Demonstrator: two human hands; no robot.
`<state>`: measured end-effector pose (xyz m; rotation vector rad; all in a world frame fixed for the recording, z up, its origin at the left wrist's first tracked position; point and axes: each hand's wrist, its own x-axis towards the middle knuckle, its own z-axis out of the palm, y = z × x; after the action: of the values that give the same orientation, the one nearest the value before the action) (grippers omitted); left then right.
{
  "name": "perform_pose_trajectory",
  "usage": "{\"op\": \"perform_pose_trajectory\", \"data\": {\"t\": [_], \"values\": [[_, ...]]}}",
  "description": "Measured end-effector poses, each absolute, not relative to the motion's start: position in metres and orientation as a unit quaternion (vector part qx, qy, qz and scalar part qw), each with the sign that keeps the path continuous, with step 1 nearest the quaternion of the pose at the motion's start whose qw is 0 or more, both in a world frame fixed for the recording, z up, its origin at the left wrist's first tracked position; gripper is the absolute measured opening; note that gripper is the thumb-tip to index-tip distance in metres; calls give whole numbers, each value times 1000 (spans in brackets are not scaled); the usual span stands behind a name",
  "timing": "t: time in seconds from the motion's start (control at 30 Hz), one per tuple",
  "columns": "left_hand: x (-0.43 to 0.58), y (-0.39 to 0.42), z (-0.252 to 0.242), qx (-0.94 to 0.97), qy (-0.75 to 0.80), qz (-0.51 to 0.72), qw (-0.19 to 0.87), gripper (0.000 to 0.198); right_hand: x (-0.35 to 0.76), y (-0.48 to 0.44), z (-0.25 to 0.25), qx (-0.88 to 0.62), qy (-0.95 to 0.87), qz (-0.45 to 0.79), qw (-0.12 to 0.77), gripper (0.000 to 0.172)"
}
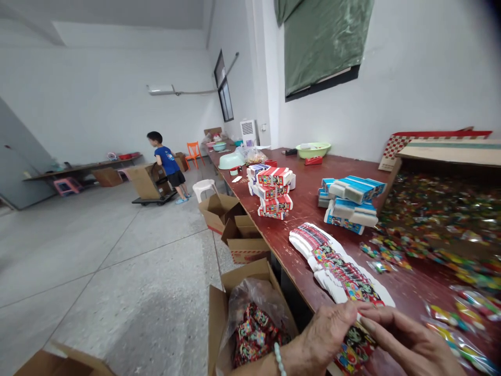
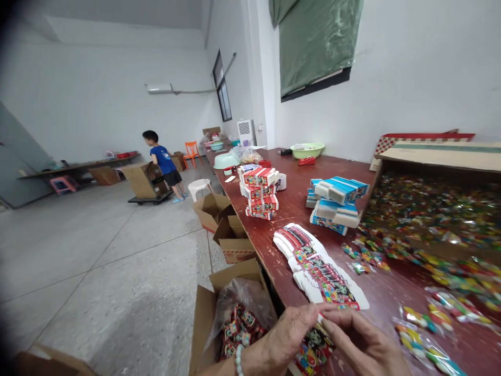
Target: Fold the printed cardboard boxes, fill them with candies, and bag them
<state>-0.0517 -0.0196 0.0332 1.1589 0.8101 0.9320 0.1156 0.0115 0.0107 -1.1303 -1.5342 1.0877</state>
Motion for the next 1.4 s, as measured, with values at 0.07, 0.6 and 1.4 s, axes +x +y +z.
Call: {"op": "perform_pose_trajectory", "data": {"t": [0.07,0.6,1.4], "values": [[-48,-16,21,494,345,462,651,66,115,11,9,-446,-636,424,467,31],[-33,-8,21,359,445,341,746,79,102,-9,22,-431,-496,552,514,25],[-31,-22,1,223,400,346,819,46,116,-13,-12,-443,-629,426,476,15]]}}
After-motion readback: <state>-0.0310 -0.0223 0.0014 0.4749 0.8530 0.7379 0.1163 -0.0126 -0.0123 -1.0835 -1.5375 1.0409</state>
